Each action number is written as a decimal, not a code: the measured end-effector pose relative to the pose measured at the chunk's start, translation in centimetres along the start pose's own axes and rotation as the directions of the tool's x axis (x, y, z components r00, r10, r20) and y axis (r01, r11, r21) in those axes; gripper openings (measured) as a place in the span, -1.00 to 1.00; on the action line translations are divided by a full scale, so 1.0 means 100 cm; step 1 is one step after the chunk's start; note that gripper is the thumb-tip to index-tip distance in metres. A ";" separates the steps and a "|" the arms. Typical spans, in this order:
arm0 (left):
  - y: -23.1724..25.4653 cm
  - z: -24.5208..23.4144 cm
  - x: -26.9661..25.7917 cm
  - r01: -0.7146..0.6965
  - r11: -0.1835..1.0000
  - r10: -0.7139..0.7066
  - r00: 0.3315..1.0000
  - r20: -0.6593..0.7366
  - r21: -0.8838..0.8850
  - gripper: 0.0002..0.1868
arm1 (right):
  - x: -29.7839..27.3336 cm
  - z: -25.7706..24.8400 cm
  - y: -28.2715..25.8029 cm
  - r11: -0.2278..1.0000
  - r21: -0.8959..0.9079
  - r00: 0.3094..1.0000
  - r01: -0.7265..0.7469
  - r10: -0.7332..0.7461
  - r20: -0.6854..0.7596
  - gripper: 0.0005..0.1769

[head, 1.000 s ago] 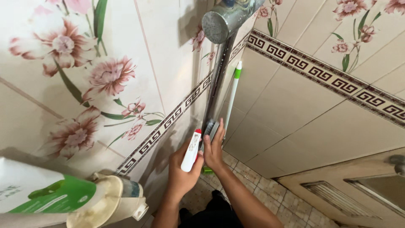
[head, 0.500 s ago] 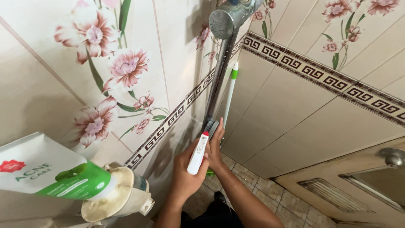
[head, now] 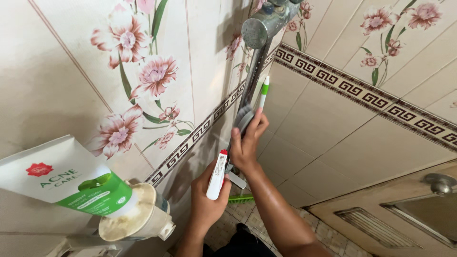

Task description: The person cleans a wall-mounted shower fixture and the surrounding tiled wall using a handheld brush and a spray bottle.

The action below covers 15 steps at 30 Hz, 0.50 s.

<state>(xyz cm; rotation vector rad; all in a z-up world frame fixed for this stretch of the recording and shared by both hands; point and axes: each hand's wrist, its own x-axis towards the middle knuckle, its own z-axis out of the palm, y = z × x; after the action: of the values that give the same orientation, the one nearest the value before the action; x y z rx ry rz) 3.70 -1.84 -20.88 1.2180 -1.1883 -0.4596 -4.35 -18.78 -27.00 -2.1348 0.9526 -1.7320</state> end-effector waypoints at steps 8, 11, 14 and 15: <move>0.006 0.005 0.003 -0.024 0.999 0.024 0.999 0.024 -0.035 -0.60 | -0.126 0.021 0.054 0.928 -0.166 0.872 -0.333 0.371 0.321 0.05; 0.012 0.011 0.007 -0.054 0.997 0.056 0.998 0.021 -0.054 -0.54 | -0.146 0.013 0.063 0.951 -0.080 0.884 -0.300 0.309 0.350 0.14; 0.020 0.017 0.012 -0.047 0.998 0.047 0.999 0.024 -0.029 -0.58 | -0.138 0.011 0.067 0.959 -0.033 0.899 -0.280 0.274 0.340 0.04; 0.023 0.019 0.014 -0.062 0.998 0.063 0.998 0.019 -0.021 -0.58 | -0.132 0.010 0.065 0.962 0.003 0.914 -0.271 0.257 0.314 0.04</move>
<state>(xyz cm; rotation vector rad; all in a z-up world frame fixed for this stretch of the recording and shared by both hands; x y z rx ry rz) 1.89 -3.02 -18.39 1.1582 -1.2319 -0.4367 -6.82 -15.90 -41.22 -2.0553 1.0405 -1.2331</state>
